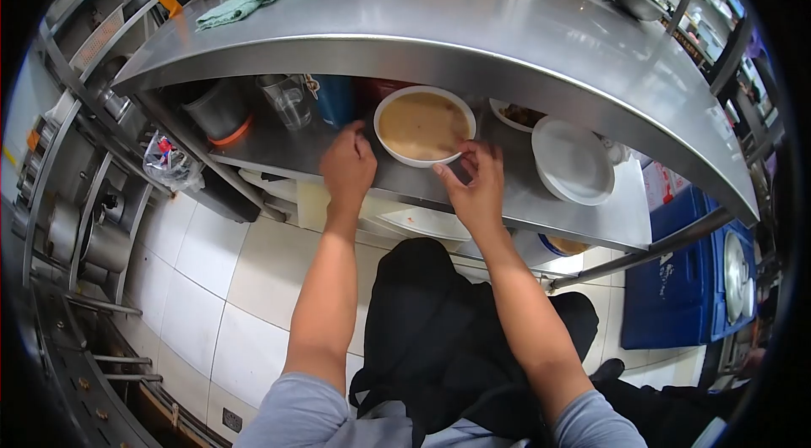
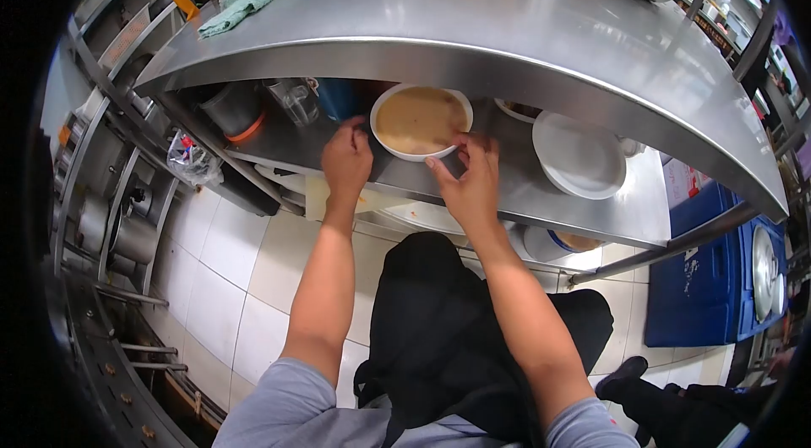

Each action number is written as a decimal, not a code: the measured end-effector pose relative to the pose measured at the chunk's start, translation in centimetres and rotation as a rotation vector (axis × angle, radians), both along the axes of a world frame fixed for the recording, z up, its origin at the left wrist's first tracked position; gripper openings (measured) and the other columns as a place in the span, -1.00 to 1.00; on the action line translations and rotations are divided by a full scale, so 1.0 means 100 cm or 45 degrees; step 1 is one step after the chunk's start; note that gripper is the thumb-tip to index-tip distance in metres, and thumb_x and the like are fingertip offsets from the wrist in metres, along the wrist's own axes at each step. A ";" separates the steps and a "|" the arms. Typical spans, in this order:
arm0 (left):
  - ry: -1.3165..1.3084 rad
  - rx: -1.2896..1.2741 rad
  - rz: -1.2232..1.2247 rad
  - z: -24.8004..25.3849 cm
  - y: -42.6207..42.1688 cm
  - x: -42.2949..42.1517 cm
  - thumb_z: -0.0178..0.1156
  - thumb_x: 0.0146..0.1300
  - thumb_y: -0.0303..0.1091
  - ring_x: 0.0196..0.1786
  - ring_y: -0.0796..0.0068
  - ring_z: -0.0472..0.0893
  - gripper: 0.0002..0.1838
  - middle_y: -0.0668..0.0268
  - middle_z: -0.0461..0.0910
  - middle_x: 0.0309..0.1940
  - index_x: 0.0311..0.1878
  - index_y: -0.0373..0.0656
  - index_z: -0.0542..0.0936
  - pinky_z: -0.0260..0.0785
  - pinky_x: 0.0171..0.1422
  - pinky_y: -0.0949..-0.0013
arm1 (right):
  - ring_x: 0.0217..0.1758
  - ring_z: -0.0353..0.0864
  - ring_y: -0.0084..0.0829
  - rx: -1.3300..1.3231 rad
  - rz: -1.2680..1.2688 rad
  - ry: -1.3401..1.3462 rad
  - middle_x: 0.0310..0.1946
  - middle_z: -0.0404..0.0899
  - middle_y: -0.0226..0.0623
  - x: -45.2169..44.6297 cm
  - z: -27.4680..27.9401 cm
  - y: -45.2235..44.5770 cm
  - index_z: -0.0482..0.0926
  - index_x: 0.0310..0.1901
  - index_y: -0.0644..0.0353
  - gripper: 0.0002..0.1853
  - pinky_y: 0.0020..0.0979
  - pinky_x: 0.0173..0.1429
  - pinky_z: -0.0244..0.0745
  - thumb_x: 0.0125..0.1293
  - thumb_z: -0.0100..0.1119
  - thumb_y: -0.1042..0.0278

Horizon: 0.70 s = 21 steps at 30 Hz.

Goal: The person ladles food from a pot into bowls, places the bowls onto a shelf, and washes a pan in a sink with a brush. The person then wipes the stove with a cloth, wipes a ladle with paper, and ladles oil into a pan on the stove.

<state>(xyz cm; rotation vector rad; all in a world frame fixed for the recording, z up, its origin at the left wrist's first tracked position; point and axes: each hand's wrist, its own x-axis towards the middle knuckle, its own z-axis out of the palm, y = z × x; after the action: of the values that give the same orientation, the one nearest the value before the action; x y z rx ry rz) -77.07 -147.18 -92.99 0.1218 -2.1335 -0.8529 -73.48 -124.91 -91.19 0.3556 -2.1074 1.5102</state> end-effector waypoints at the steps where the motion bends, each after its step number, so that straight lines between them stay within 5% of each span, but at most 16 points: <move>1: -0.064 -0.265 0.038 0.001 0.000 -0.003 0.13 0.38 -0.39 -0.20 0.03 0.74 -0.74 0.16 0.75 -0.24 0.08 -0.05 0.67 0.59 -0.08 0.03 | 0.18 0.55 -0.19 -0.016 -0.004 0.010 0.15 0.42 -0.15 0.001 0.000 -0.001 0.53 0.15 0.20 -0.41 -0.26 0.21 0.62 0.08 0.61 0.44; 4: -0.470 -0.363 -0.047 0.008 -0.006 -0.018 0.10 0.36 -0.35 -0.02 -0.13 0.69 -0.67 0.14 0.74 -0.04 0.14 0.04 0.69 0.57 0.03 -0.09 | 0.17 0.55 -0.24 -0.001 -0.028 0.076 0.14 0.43 -0.18 0.003 0.001 -0.003 0.53 0.13 0.22 -0.43 -0.26 0.20 0.61 0.11 0.60 0.43; 6: -0.318 -0.284 -0.127 0.009 -0.008 -0.027 0.11 0.32 -0.39 -0.04 -0.13 0.70 -0.64 0.06 0.73 -0.03 0.14 0.02 0.69 0.58 0.03 -0.07 | 0.15 0.55 -0.30 0.026 -0.051 0.137 0.13 0.43 -0.20 0.004 0.002 -0.002 0.53 0.11 0.23 -0.46 -0.26 0.20 0.61 0.13 0.59 0.42; 9: -0.130 -0.202 -0.221 0.006 -0.013 -0.034 0.12 0.26 -0.44 -0.06 -0.16 0.70 -0.62 -0.03 0.72 -0.04 0.13 -0.04 0.69 0.57 0.03 -0.07 | 0.18 0.54 -0.20 0.150 -0.121 0.178 0.13 0.47 -0.14 0.003 0.001 0.001 0.54 0.10 0.21 -0.45 -0.21 0.16 0.60 0.10 0.61 0.36; 11: -0.131 -0.180 -0.198 0.005 -0.015 -0.029 0.12 0.24 -0.48 -0.05 -0.23 0.68 -0.64 -0.08 0.72 -0.08 0.09 -0.15 0.69 0.56 0.05 -0.10 | 0.21 0.48 0.04 0.146 -0.142 0.217 0.10 0.51 -0.02 0.002 0.001 0.000 0.56 0.11 0.21 -0.42 -0.08 0.28 0.46 0.06 0.60 0.35; 18: -0.348 -0.047 -0.076 0.013 -0.017 -0.021 0.15 0.26 -0.45 -0.09 -0.28 0.67 -0.73 -0.14 0.70 -0.22 -0.02 -0.31 0.69 0.52 0.01 -0.08 | 0.19 0.46 0.20 0.124 -0.147 0.219 0.06 0.51 0.09 0.007 0.011 0.006 0.54 0.02 0.31 -0.48 0.00 0.22 0.47 0.07 0.59 0.36; 20: -0.039 -0.153 -0.171 0.003 -0.022 -0.018 0.18 0.32 -0.36 0.04 -0.20 0.66 -0.70 -0.09 0.72 -0.06 0.06 -0.24 0.68 0.49 0.14 -0.06 | 0.06 0.48 0.24 0.170 -0.217 0.060 -0.02 0.50 0.14 0.019 -0.002 0.007 0.53 -0.04 0.33 -0.50 0.04 0.08 0.48 0.10 0.59 0.29; 21: -0.200 -0.601 0.053 -0.031 -0.036 -0.024 0.20 0.33 -0.28 0.15 -0.13 0.62 -0.66 -0.03 0.68 0.08 0.11 -0.21 0.67 0.45 0.22 -0.05 | -0.01 0.48 0.24 0.242 -0.230 -0.024 -0.06 0.50 0.14 0.030 -0.004 0.010 0.52 -0.05 0.32 -0.53 0.05 0.02 0.47 0.13 0.55 0.27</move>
<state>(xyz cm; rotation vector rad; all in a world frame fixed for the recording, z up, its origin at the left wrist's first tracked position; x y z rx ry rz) -79.43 -150.75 -96.13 -0.0118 -2.4117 -0.3063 -70.48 -123.96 -91.62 0.2122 -2.2383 1.2202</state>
